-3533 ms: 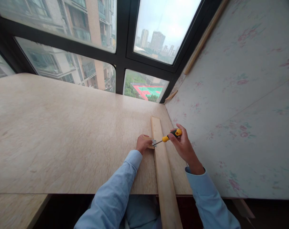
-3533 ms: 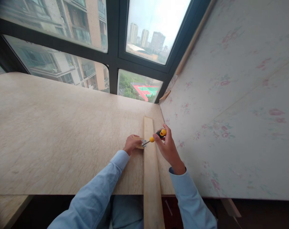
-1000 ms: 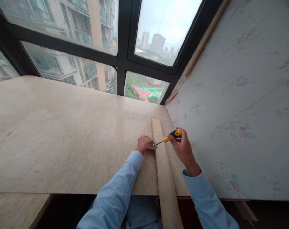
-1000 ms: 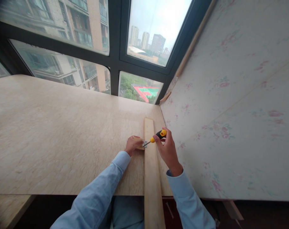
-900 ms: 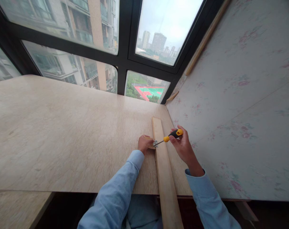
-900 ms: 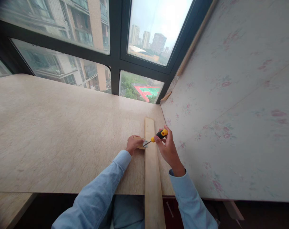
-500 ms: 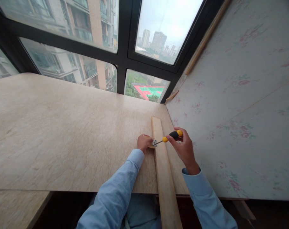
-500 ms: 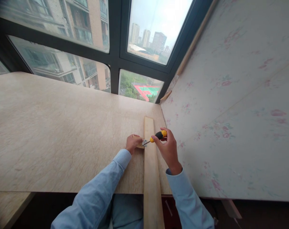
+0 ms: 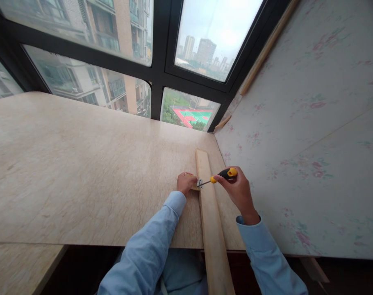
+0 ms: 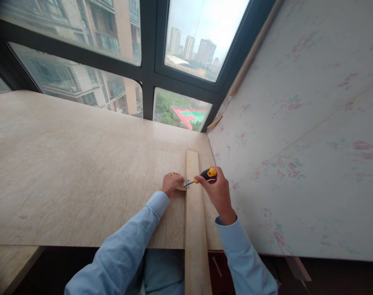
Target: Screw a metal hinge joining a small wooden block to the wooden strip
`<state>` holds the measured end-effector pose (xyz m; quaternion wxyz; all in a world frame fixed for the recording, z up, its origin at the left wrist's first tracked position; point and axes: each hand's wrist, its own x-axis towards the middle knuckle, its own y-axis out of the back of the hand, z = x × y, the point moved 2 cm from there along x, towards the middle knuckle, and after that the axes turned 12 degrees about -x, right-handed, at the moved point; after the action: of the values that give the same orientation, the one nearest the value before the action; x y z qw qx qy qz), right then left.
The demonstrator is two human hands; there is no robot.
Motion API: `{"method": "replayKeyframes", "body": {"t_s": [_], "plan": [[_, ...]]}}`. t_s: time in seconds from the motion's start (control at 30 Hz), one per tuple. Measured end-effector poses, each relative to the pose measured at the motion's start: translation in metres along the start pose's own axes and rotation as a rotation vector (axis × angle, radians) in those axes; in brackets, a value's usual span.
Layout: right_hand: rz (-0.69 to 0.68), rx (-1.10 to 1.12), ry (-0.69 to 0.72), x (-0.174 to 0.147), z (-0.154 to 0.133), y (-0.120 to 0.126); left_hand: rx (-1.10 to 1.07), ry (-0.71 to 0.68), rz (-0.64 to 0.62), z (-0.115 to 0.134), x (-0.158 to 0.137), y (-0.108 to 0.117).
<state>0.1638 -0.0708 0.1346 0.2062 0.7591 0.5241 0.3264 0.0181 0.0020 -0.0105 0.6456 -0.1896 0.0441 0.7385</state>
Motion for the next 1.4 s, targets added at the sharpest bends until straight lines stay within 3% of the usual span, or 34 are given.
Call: {"method": "replayKeyframes", "body": {"t_s": [0.07, 0.13, 0.23, 0.33, 0.43, 0.63, 0.7, 0.83, 0.93, 1.03, 1.2, 1.4], "plan": [[0.065, -0.09, -0.024, 0.001, 0.003, -0.003, -0.088, 0.023, 0.017, 0.0, -0.001, 0.0], [0.047, 0.042, -0.017, 0.002, 0.008, -0.007, -0.162, 0.041, 0.025, 0.001, -0.002, 0.001], [-0.096, 0.365, 0.03, 0.001, 0.012, -0.009, -0.198, 0.047, 0.016, 0.003, -0.003, 0.0], [-0.228, 0.479, 0.083, -0.004, 0.005, -0.005, -0.202, 0.044, 0.01, 0.003, -0.003, 0.001], [-0.245, 0.395, 0.122, -0.008, -0.006, -0.002, -0.189, 0.043, 0.013, 0.003, -0.003, 0.001], [0.119, -0.014, 0.063, -0.004, -0.003, -0.008, -0.139, 0.046, 0.018, 0.001, -0.002, 0.001], [0.084, 0.089, 0.068, -0.003, 0.001, -0.011, -0.129, 0.051, 0.018, 0.001, -0.002, 0.001], [-0.117, 0.396, 0.077, -0.004, 0.001, -0.011, -0.131, 0.049, 0.01, 0.001, -0.001, 0.001], [-0.21, 0.447, 0.068, -0.007, -0.004, -0.007, -0.125, 0.047, 0.001, 0.001, -0.001, 0.001], [-0.178, 0.341, 0.072, -0.007, -0.008, -0.005, -0.117, 0.051, 0.0, 0.001, -0.001, 0.001], [0.045, -0.091, 0.0, -0.004, -0.005, -0.005, -0.154, 0.055, -0.011, 0.003, -0.003, 0.002], [-0.126, 0.335, 0.096, -0.008, -0.005, -0.008, -0.135, 0.063, -0.012, 0.005, -0.003, 0.002]]}}
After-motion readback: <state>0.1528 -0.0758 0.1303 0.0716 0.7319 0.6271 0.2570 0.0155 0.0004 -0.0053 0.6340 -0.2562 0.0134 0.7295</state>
